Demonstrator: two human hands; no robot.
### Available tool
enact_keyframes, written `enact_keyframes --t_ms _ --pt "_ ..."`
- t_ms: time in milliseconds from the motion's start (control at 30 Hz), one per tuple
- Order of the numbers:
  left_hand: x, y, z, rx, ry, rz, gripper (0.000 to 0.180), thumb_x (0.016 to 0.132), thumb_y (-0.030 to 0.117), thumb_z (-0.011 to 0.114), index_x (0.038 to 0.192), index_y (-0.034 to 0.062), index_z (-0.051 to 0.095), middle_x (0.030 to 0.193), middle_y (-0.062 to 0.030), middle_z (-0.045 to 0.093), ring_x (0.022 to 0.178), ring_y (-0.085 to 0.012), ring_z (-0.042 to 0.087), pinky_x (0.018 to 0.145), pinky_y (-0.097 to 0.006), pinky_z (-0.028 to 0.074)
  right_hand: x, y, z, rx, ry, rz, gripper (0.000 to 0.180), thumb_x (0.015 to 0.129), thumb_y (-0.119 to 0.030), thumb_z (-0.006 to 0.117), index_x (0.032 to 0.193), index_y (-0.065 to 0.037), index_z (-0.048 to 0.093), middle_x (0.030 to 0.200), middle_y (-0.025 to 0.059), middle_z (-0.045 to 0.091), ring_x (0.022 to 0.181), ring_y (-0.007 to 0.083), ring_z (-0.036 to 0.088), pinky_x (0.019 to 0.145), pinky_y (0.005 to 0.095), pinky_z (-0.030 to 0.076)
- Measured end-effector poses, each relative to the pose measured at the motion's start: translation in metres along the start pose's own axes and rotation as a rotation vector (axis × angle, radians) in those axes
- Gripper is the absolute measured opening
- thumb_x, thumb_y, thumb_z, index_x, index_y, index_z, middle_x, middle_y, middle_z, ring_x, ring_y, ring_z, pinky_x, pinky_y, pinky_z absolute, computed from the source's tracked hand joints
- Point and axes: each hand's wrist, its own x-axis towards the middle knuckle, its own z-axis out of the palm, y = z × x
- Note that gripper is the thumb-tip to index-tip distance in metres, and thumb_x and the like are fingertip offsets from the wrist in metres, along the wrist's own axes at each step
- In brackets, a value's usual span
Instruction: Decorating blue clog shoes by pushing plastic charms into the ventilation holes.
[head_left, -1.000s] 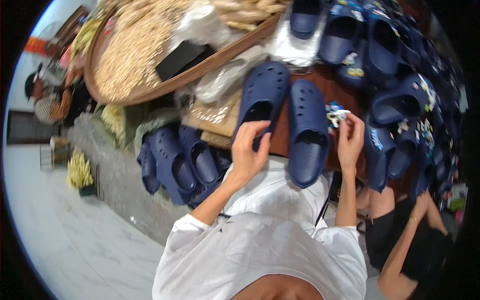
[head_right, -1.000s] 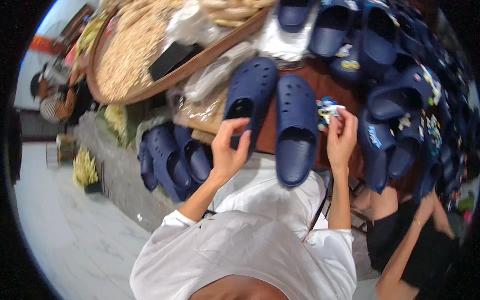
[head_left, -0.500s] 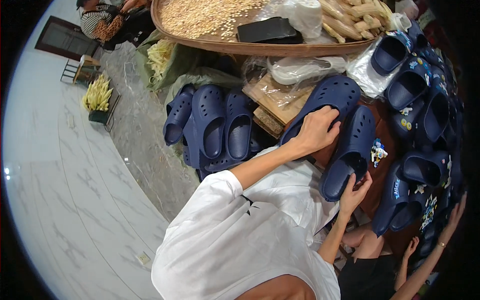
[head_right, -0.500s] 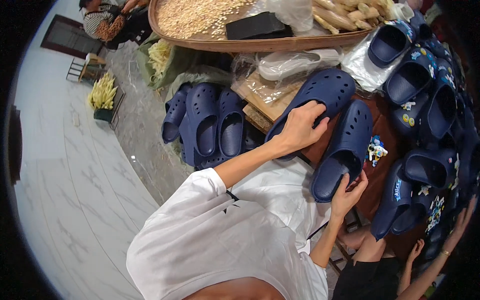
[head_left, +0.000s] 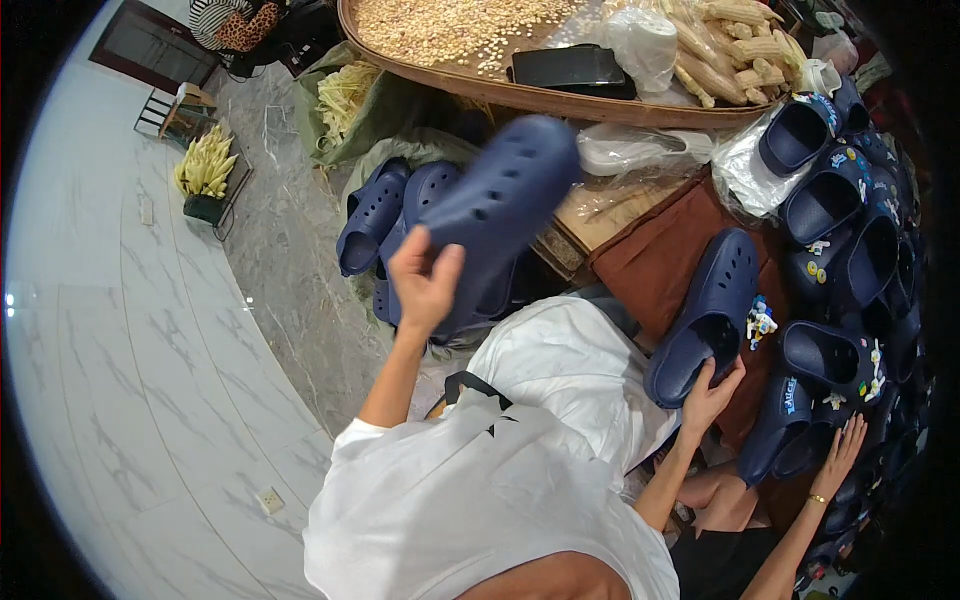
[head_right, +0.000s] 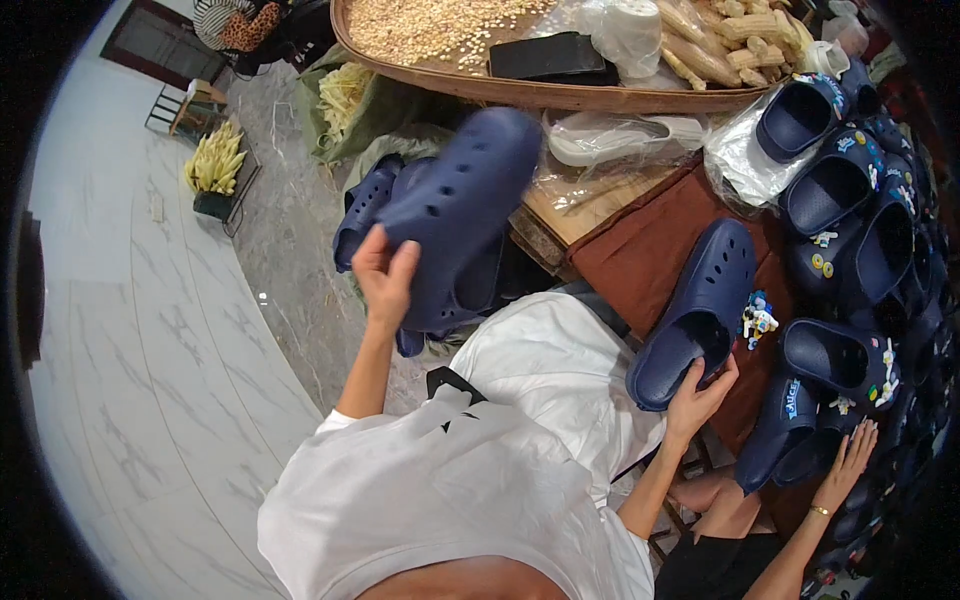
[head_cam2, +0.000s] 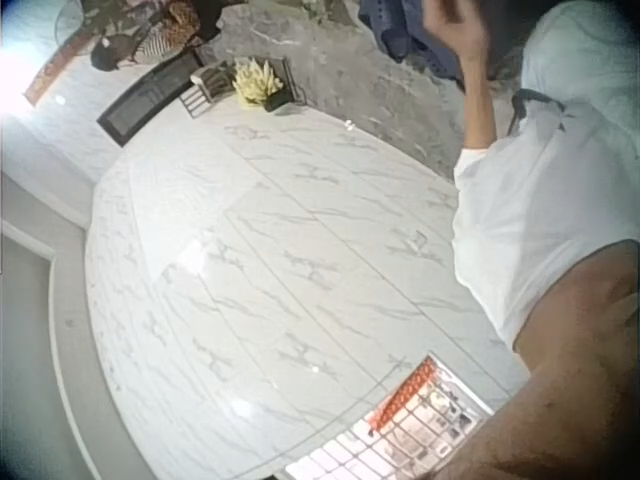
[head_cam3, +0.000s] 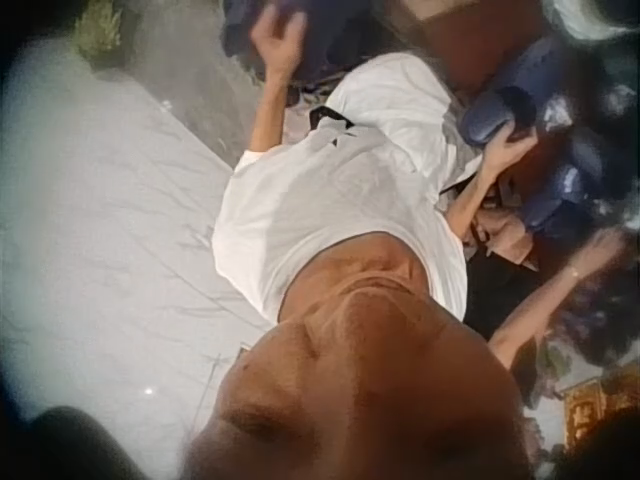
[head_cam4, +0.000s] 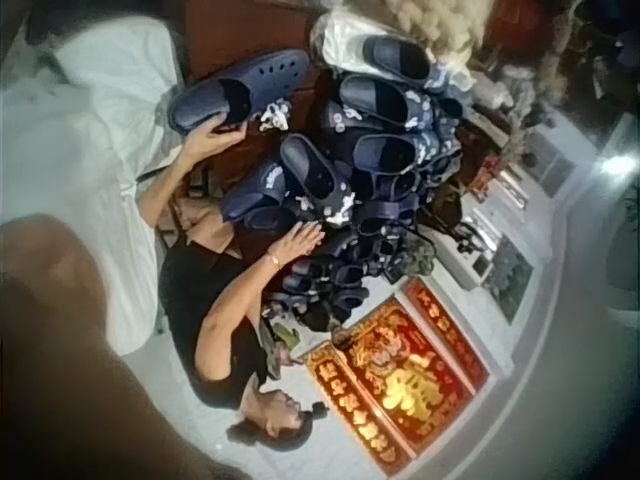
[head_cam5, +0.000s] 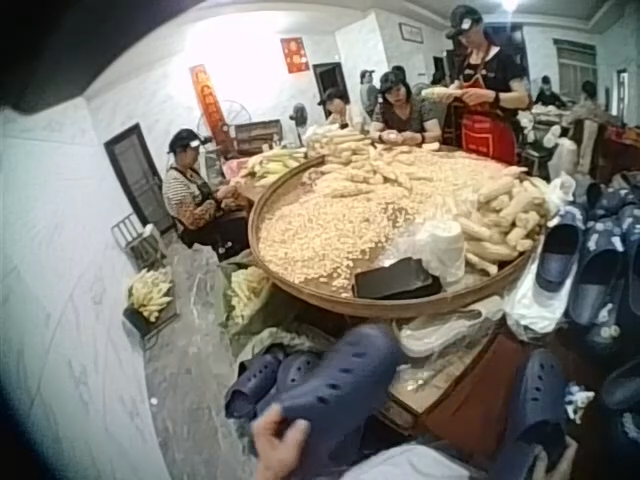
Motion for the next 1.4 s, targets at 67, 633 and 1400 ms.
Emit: enact_keyframes --t_ms 67,633,1400 --pt "0.004 -0.018 -0.026 0.052 0.226 0.068 0.008 0.092 0.004 0.064 0.098 -0.0004 0.062 0.087 0.0014 0.062 0.077 -0.0042 0.055 0.065 -0.021 0.045 -0.001 0.000 0.001 0.006 -0.003 0.004 0.040 0.096 -0.015 0.058 0.131 0.003 0.046 0.125 0.0216 0.055 0.114 0.0338 0.054 0.100 0.0405 0.040" --pt "0.029 -0.186 -0.144 0.585 0.529 -0.132 0.044 0.087 0.024 0.069 0.115 -0.0085 0.058 0.108 -0.0226 0.068 0.100 -0.0284 0.065 0.089 -0.037 0.048 -0.002 0.004 0.001 -0.017 -0.037 0.035 0.039 0.098 -0.017 0.055 0.129 0.004 0.046 0.125 0.0242 0.055 0.117 0.0362 0.054 0.102 0.0416 0.039" --pt "0.019 -0.120 -0.073 0.727 0.654 0.123 0.044 0.089 0.010 0.064 0.132 0.0037 0.053 0.126 -0.0144 0.054 0.107 -0.0260 0.056 0.087 -0.037 0.048 0.017 -0.041 0.015 0.129 -0.030 0.064 0.035 0.094 -0.009 0.050 0.126 0.003 0.045 0.116 0.0233 0.054 0.106 0.0378 0.057 0.095 0.0435 0.043"
